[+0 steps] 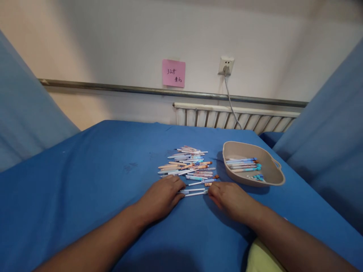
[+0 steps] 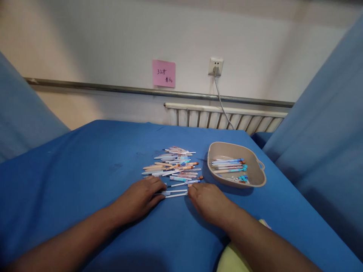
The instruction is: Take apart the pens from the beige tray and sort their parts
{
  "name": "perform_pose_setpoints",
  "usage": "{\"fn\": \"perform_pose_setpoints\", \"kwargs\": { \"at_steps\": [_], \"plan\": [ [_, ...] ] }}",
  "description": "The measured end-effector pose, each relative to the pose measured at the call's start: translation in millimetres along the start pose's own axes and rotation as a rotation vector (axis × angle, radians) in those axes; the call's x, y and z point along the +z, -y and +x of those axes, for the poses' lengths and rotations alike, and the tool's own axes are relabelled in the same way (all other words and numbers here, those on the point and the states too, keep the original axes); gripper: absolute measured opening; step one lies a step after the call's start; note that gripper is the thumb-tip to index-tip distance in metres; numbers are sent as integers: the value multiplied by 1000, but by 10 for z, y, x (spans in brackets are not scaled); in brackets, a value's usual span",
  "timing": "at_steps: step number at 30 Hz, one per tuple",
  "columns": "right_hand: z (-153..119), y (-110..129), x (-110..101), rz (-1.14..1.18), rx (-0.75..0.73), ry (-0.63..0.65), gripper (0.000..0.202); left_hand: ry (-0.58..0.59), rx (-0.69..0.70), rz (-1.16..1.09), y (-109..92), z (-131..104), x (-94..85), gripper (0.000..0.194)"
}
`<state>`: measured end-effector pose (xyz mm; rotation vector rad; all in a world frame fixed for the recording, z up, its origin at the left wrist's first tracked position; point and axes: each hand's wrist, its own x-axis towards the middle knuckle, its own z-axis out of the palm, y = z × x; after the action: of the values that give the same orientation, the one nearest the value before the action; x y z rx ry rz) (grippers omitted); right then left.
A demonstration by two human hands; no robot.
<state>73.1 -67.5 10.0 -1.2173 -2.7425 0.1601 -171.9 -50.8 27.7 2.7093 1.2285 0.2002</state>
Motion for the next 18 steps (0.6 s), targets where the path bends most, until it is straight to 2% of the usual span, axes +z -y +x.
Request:
{"fn": "perform_pose_setpoints", "kwargs": {
  "at_steps": [3,5,7,9,10,14,16,18],
  "plan": [
    [3,-42,-7,58,7,-117,17,1,4,-12,2,-1,16,12],
    [-34,-157,-58,66,51,-233,19,-2,7,-16,2,-4,19,13],
    [-92,-351,-147,41,167,-353,22,-14,11,-25,0,-7,11,14],
    [-160,-601,-244,-13,325,-412,22,-32,14,-41,-3,-9,-3,16],
    [-194,-733,-284,-41,393,-393,22,-42,15,-51,-5,-10,-10,16],
    [-299,-1157,-300,-45,597,-96,26,-72,22,-77,-12,-13,-6,17],
    [-313,-1248,-242,18,655,53,29,-75,27,-82,-15,-16,11,16],
    [-302,-1262,-187,62,657,137,29,-70,26,-81,-17,-19,28,15]
  ]
}}
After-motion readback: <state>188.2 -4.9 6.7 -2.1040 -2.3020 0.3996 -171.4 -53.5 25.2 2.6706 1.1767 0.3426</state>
